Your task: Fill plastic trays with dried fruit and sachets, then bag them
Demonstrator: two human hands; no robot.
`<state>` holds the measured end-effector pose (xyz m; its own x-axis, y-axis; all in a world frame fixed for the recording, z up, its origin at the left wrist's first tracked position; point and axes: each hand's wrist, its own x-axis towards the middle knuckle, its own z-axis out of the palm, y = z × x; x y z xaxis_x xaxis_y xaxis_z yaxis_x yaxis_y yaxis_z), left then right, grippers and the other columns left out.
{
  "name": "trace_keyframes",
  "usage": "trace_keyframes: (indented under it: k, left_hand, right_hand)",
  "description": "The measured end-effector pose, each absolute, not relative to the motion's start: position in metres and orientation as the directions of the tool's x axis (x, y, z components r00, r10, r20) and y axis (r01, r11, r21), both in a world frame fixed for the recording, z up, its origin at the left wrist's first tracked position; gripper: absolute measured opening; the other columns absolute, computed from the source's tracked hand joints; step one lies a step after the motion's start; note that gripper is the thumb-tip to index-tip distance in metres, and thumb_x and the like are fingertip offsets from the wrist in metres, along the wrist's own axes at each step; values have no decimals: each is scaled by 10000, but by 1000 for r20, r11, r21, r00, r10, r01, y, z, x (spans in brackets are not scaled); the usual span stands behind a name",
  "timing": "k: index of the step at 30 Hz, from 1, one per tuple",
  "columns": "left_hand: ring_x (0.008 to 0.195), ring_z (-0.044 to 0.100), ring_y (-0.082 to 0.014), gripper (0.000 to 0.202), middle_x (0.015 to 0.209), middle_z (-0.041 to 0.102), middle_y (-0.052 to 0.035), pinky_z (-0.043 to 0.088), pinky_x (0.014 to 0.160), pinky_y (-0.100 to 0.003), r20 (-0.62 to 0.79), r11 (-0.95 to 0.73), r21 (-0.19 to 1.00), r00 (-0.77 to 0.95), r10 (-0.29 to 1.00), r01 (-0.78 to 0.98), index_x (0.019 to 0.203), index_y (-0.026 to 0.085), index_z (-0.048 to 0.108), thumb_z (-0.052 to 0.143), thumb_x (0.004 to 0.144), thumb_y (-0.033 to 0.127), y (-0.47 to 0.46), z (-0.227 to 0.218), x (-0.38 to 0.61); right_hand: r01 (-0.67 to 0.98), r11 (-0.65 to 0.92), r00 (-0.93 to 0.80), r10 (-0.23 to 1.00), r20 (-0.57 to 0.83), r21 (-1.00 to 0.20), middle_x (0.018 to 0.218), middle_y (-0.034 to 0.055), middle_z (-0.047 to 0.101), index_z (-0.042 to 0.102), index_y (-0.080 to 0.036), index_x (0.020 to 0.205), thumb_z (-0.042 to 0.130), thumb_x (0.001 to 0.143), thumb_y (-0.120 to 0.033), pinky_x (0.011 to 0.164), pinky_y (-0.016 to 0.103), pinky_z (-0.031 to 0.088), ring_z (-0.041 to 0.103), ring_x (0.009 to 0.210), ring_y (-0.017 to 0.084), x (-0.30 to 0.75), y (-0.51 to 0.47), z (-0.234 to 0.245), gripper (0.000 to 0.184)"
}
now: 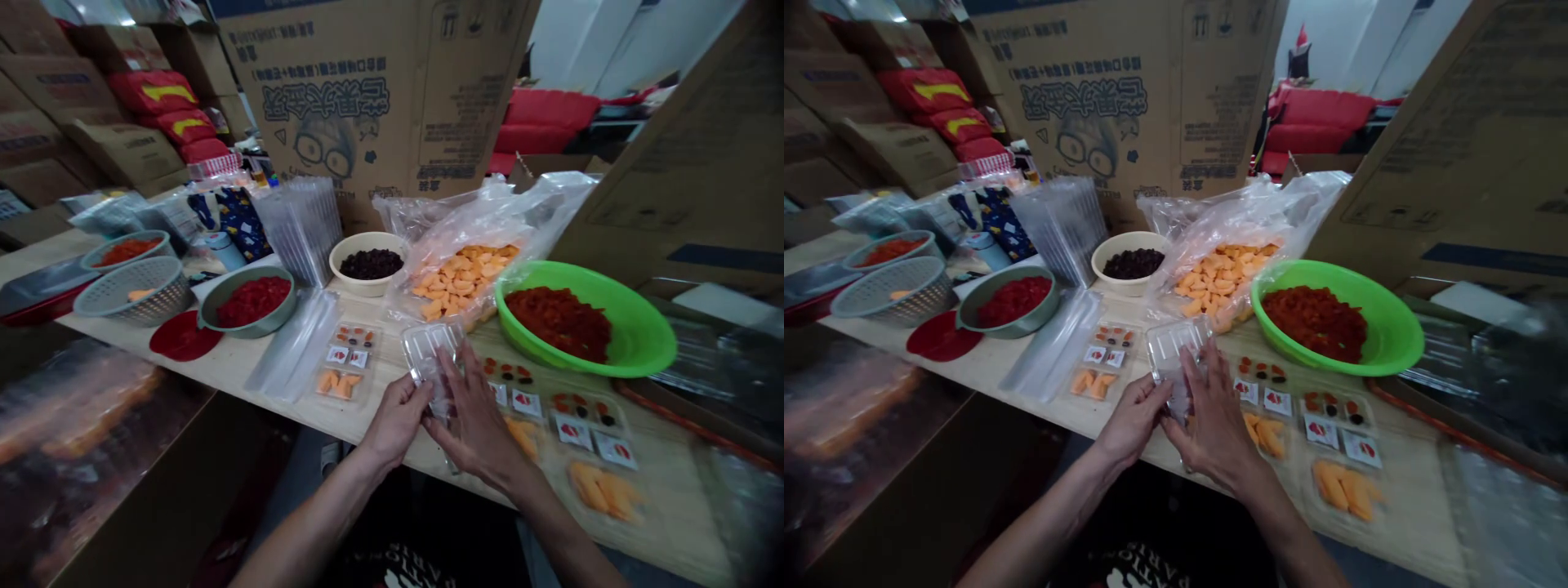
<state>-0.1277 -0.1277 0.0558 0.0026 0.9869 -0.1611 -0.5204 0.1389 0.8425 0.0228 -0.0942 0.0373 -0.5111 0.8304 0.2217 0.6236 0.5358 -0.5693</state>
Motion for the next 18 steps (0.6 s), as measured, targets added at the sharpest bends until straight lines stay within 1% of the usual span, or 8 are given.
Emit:
trace_keyframes:
  k: [1,3,5,7,9,11,14,18]
  left_hand:
    - [850,663,-175,391,936,731,-58,504,786,-260,-183,164,827,18,983,-538,1071,139,728,750,830,447,-129,56,-129]
    - [789,645,-133,353,906,716,-39,497,732,-218,-221,203,752,50,974,-627,1016,150,731,795,794,417,-133,57,-129]
    - [702,610,-84,316,822,684,-3,483,673,-174,-250,211,647,57,966,-733,918,155,726,861,726,367,-135,57,-126]
    - [617,566,-51,320,713,640,26,461,607,-141,-285,192,573,26,958,-797,801,142,702,916,646,322,-136,55,-121]
    - [563,543,-41,356,643,615,35,447,557,-131,-332,200,547,8,943,-813,728,128,679,949,579,306,-135,52,-116]
    - [543,545,-45,385,632,625,30,450,534,-138,-367,214,552,-5,930,-806,715,123,678,966,531,301,-135,49,-113]
    - [535,556,-56,400,653,652,20,463,530,-159,-397,231,573,-19,918,-787,749,124,697,967,511,298,-134,47,-108]
    - [548,571,-67,417,666,668,5,463,542,-171,-405,225,602,-50,913,-766,781,123,716,964,509,319,-133,47,-103]
  right_hand:
    - [581,509,-504,838,210,-635,1686,62,-128,97,-307,1615,645,844,-492,1181,684,196,-13,1538,413,21,-94,35,963]
    - [455,432,-490,852,186,-779,1694,35,-75,111,-319,1613,600,878,-502,1221,633,128,-28,1550,349,17,-96,32,902]
    - [274,312,-505,852,140,-910,1698,17,8,123,-321,1613,535,915,-537,1247,578,83,-5,1557,295,12,-102,31,838]
    - [83,173,-525,845,105,-981,1693,2,90,150,-322,1610,482,930,-583,1261,532,68,47,1558,266,8,-110,31,801]
    - [-66,67,-518,850,91,-996,1681,-9,166,206,-325,1601,476,921,-615,1269,499,67,103,1553,258,5,-118,33,787]
    - [-155,-2,-485,872,74,-988,1658,-15,251,277,-337,1581,499,903,-629,1273,483,69,157,1542,260,4,-124,35,771]
    - [-219,-72,-470,882,40,-973,1605,-11,371,359,-350,1547,553,871,-633,1272,476,82,219,1524,265,6,-128,35,759]
    - [-241,-106,-483,875,25,-965,1552,13,451,406,-334,1526,595,842,-634,1268,472,111,261,1507,275,13,-126,32,770]
